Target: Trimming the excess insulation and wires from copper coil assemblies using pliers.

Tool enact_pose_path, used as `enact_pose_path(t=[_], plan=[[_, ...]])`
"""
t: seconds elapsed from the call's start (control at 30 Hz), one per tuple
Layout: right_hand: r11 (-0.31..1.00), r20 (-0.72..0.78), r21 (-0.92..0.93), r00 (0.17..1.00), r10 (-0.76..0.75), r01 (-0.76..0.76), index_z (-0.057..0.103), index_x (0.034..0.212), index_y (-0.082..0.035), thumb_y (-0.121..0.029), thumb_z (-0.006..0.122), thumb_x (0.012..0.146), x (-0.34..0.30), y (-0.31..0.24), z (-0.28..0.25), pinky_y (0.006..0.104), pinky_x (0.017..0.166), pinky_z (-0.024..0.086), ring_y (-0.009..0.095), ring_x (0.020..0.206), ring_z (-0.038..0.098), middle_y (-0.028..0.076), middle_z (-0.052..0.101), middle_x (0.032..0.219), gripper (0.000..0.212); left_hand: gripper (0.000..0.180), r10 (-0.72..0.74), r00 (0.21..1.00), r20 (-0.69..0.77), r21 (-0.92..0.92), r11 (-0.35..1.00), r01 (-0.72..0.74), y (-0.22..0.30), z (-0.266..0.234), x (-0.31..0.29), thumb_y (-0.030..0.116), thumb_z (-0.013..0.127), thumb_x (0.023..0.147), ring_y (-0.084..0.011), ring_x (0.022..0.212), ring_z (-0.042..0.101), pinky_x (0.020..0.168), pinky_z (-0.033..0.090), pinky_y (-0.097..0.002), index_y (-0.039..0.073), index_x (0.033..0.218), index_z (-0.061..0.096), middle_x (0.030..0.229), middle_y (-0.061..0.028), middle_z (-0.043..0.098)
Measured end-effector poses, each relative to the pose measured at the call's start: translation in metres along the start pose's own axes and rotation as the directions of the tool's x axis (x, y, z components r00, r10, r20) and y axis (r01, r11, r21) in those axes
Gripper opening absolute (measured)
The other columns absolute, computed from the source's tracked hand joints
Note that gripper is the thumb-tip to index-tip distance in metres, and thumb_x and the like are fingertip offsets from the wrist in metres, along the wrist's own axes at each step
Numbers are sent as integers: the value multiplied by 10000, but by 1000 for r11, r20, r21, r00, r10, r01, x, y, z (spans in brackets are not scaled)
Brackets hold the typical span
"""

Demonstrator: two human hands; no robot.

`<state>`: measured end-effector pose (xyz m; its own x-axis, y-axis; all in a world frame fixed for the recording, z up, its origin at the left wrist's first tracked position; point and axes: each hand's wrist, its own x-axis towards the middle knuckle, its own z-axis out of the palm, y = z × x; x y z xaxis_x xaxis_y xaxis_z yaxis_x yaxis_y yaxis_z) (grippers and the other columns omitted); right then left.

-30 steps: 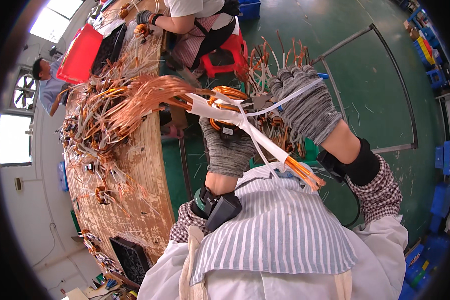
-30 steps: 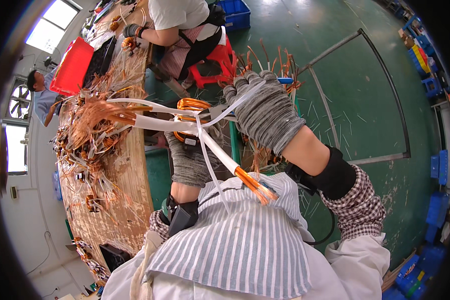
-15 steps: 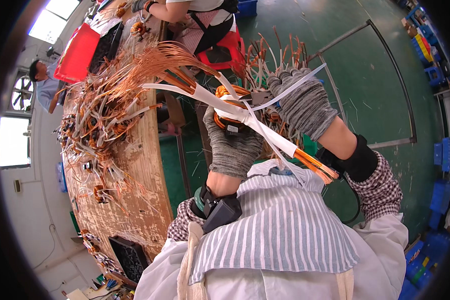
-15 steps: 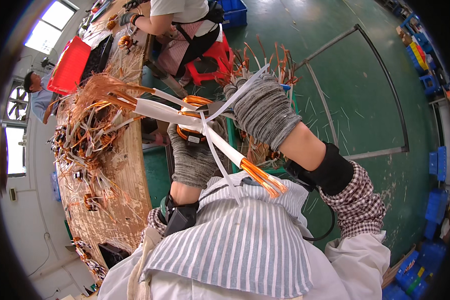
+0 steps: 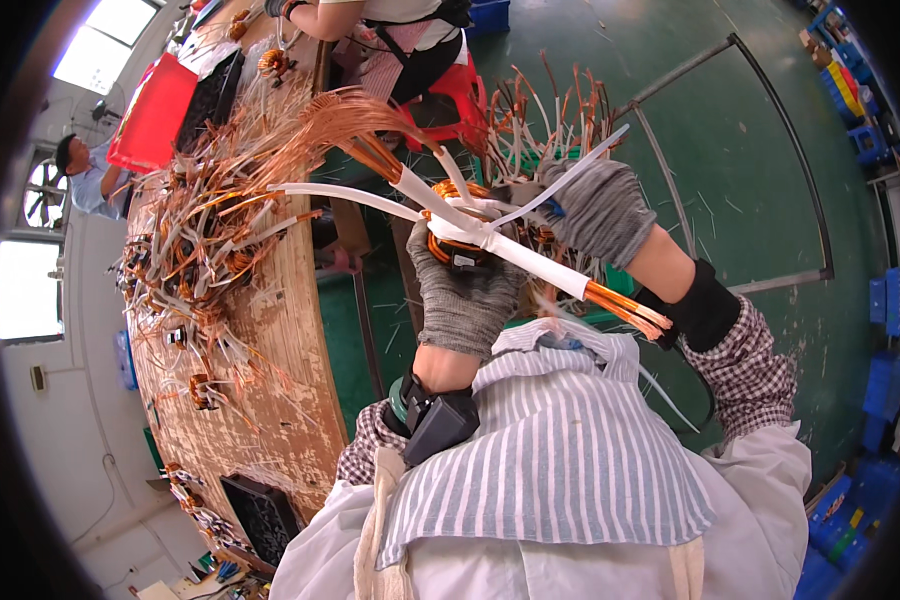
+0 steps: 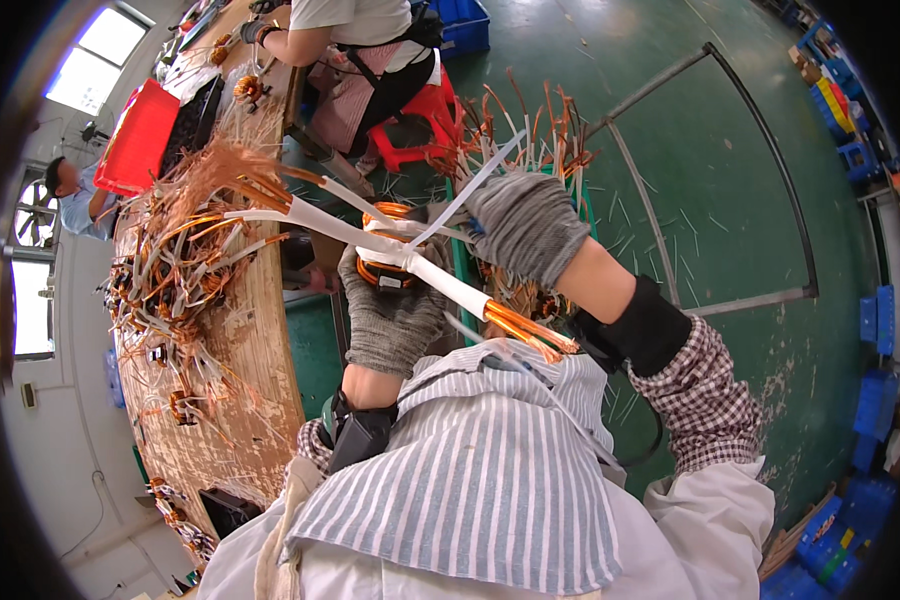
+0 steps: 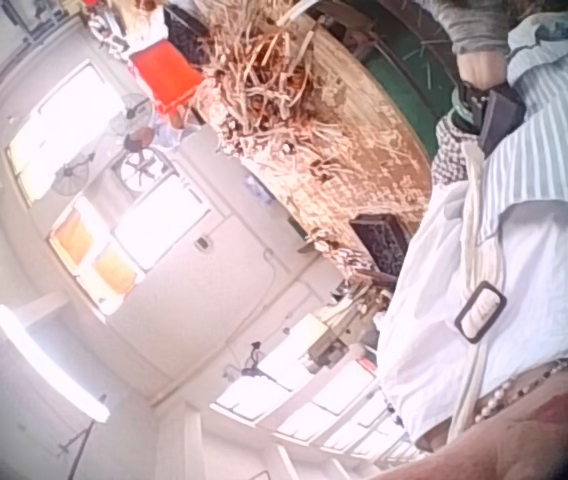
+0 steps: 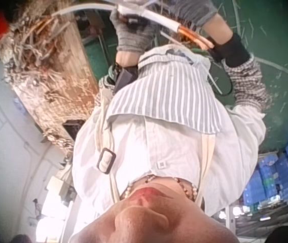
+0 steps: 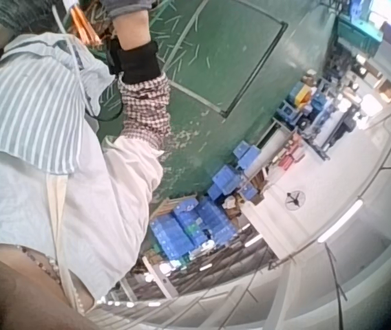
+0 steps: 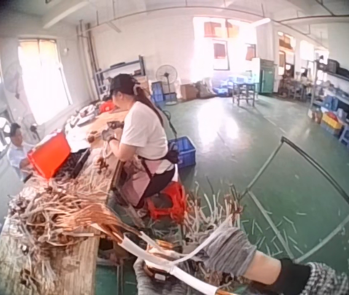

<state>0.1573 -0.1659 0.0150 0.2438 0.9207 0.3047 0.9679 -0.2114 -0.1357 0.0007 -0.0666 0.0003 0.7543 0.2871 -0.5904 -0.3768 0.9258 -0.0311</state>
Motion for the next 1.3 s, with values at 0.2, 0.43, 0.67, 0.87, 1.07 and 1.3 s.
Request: enact_pose_path(t=[0.2,0.43,0.67,0.87,1.07,1.3], plan=[[931,204,79,920,334,-355,552,834,-50,-236,591,737,-24,-13,-36,386,626,470,299,693,599,131,603,724,213,479,44,999,-30,-16,999,-44,6,4,0,454,590,750,-240,864,560,794,490,-410,95,1059,518,958,-106,557],[920,481,159,842,244,-358,493,1127,-4,-155,612,703,-35,-31,-42,343,842,435,301,952,542,175,549,1036,465,513,-18,998,54,69,998,14,-1,16,-5,495,568,739,-250,910,533,846,454,-441,99,1060,511,955,-98,552],[980,211,115,968,138,-165,516,1097,-3,-134,579,728,-42,-17,-7,352,825,440,294,910,550,167,562,972,396,660,-45,998,37,89,995,42,-2,15,-6,555,573,711,-285,994,491,883,424,-470,76,1147,445,1079,-138,482],[971,231,174,965,122,-164,525,1081,-18,-156,585,727,-28,-26,-24,367,786,450,300,879,562,168,576,937,385,692,-71,994,81,85,994,64,-3,15,-10,565,585,697,-293,990,498,894,421,-476,63,1153,448,1069,-141,494],[961,287,208,950,120,-184,538,1070,-44,-185,593,740,-20,-29,-21,383,714,473,305,833,584,167,597,885,362,676,-70,997,40,60,996,67,-6,4,-7,559,587,692,-307,973,522,870,443,-472,52,1126,477,1077,-152,506],[746,429,471,861,271,-470,609,1000,-65,-169,610,744,-10,-38,-25,329,569,488,236,661,611,132,626,776,277,650,-110,994,-3,10,994,110,-6,1,-6,547,580,692,-290,972,531,881,441,-460,67,1121,487,1041,-139,536]])
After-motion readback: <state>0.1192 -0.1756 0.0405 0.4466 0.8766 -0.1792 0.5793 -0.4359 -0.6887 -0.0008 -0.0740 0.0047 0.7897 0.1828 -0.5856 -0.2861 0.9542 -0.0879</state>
